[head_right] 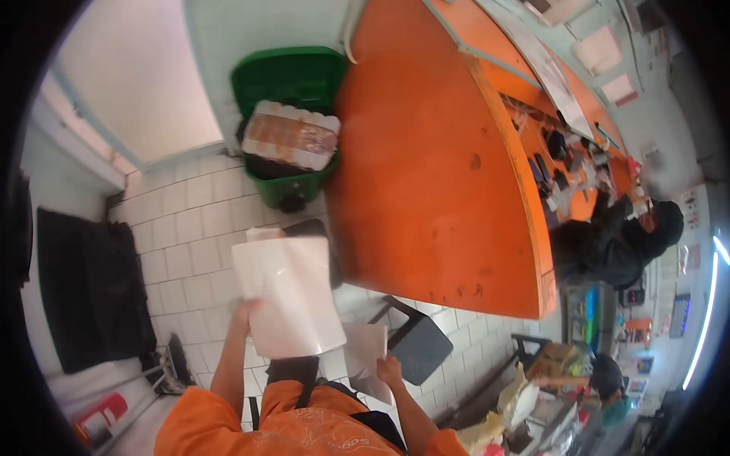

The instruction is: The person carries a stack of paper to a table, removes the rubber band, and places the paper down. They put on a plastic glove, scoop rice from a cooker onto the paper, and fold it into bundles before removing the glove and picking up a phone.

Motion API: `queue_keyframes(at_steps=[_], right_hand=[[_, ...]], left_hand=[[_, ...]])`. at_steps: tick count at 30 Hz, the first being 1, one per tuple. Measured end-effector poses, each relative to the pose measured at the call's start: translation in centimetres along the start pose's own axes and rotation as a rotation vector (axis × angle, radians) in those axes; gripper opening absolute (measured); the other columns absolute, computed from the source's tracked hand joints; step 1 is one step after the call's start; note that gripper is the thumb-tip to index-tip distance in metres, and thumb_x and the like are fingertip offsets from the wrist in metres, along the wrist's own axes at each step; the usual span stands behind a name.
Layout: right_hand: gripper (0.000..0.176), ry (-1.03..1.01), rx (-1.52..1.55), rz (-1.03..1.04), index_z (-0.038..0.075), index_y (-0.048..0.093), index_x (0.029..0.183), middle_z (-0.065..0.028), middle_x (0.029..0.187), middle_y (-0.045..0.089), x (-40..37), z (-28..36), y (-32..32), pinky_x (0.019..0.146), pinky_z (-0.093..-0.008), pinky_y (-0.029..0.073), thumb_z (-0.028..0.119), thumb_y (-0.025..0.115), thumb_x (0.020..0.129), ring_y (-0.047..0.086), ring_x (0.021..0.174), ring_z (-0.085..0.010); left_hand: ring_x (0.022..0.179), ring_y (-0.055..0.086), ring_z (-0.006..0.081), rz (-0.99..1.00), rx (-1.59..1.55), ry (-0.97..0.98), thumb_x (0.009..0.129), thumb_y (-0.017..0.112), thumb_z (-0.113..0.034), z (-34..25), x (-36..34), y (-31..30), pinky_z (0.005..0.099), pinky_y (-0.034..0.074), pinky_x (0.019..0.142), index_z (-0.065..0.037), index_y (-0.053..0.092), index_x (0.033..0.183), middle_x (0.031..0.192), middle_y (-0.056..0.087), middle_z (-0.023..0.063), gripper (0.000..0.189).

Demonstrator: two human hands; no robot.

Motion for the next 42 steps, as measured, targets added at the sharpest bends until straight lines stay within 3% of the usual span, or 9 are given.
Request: queue_keyframes(at_steps=[7, 12, 21, 23, 24, 26, 27, 33, 42], right_hand=[[0.042, 0.545, 0.259, -0.248, -0.004, 0.061, 0.114, -0.0281, 0.100, 0.068, -9.6, -8.8, -2.9, 0.082, -0.0479, 0.051, 0.027, 0.064, 0.086, 0.066, 0.098, -0.0437], [0.033, 0.732, 0.373, -0.277, -0.006, 0.064, 0.112, -0.0256, 0.099, 0.070, -17.7, -9.5, -0.4, 0.080, -0.0433, 0.051, 0.014, 0.063, 0.086, 0.069, 0.095, -0.0375], [0.034, 0.770, 0.714, -0.350, -0.004, 0.062, 0.113, -0.0087, 0.085, 0.065, -29.4, -8.5, 9.3, 0.066, -0.0352, 0.047, 0.013, 0.063, 0.085, 0.060, 0.077, -0.0177], [0.034, 0.805, 0.643, -0.353, 0.000, 0.062, 0.116, -0.0132, 0.089, 0.068, -32.3, -8.6, 12.3, 0.069, -0.0366, 0.049, 0.014, 0.060, 0.086, 0.064, 0.082, -0.0207], [0.034, 0.846, 0.684, -0.406, 0.000, 0.062, 0.116, -0.0132, 0.089, 0.068, -34.1, -8.2, 13.4, 0.069, -0.0366, 0.049, 0.014, 0.060, 0.086, 0.064, 0.082, -0.0207], [0.036, 0.896, 0.669, -0.500, -0.001, 0.061, 0.118, -0.0199, 0.095, 0.070, -37.8, -5.6, 14.5, 0.074, -0.0401, 0.051, 0.014, 0.058, 0.085, 0.068, 0.087, -0.0284], [0.037, 0.886, 0.702, -0.564, -0.001, 0.061, 0.118, -0.0221, 0.097, 0.070, -40.1, -5.6, 16.6, 0.078, -0.0413, 0.051, 0.014, 0.057, 0.084, 0.068, 0.090, -0.0319], [0.047, 1.140, 0.986, -0.823, 0.000, 0.054, 0.127, -0.0298, 0.116, 0.062, -51.9, -5.9, 31.8, 0.097, -0.0494, 0.047, 0.017, 0.053, 0.083, 0.058, 0.109, -0.0475], [0.041, 1.121, 1.110, -1.185, 0.006, 0.058, 0.127, -0.0234, 0.115, 0.065, -69.5, -10.2, 31.5, 0.094, -0.0427, 0.047, 0.018, 0.060, 0.088, 0.062, 0.108, -0.0395]], left_hand=[[0.091, 0.068, 0.0325, 0.031, 0.056, -0.178, 0.083, 0.071, -0.015, -0.3, 13.8, -0.8, 0.0453, 0.056, 0.085, 0.011, 0.058, 0.115, 0.104, 0.068, 0.0199, 0.043], [0.105, 0.063, 0.0299, -0.161, 0.469, 0.126, 0.078, 0.079, -0.016, 6.9, 18.4, -7.2, 0.0458, 0.050, 0.094, 0.007, 0.052, 0.122, 0.112, 0.065, 0.0163, 0.057], [0.107, 0.064, 0.0374, -1.060, 1.446, 0.045, 0.079, 0.071, -0.042, 3.2, 17.2, -2.4, 0.0415, 0.050, 0.095, 0.004, 0.051, 0.125, 0.108, 0.067, 0.0235, 0.068], [0.110, 0.061, 0.0341, -0.464, 2.037, 0.019, 0.085, 0.061, -0.051, -0.3, 17.0, -10.5, 0.0433, 0.051, 0.091, 0.004, 0.059, 0.117, 0.107, 0.066, 0.0177, 0.064], [0.102, 0.063, 0.0320, -0.462, 2.434, 0.542, 0.086, 0.060, -0.048, 0.1, 19.6, -19.6, 0.0410, 0.051, 0.086, 0.001, 0.066, 0.108, 0.104, 0.067, 0.0159, 0.054], [0.098, 0.064, 0.0297, -0.357, 2.552, 0.371, 0.088, 0.059, -0.047, -1.4, 5.7, -24.9, 0.0413, 0.051, 0.086, -0.002, 0.068, 0.105, 0.098, 0.068, 0.0157, 0.049], [0.091, 0.064, 0.0305, 0.135, 2.603, 1.131, 0.091, 0.056, -0.040, -3.1, 3.7, -23.3, 0.0450, 0.049, 0.082, -0.002, 0.069, 0.103, 0.094, 0.068, 0.0147, 0.042], [0.094, 0.061, 0.0326, 1.466, 2.109, 1.805, 0.095, 0.053, -0.030, 7.0, 8.2, 0.2, 0.0500, 0.045, 0.083, 0.000, 0.068, 0.104, 0.100, 0.065, 0.0161, 0.035], [0.113, 0.053, 0.0353, 1.563, 2.777, 0.780, 0.095, 0.049, -0.025, 41.6, -19.3, 14.0, 0.0528, 0.040, 0.094, 0.004, 0.065, 0.111, 0.125, 0.057, 0.0215, 0.036]])
Point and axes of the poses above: each hand's wrist, its own x-axis towards the middle knuckle, its own y-axis out of the palm, z = x × y, the point moved 2 cm from there along x, towards the middle knuckle
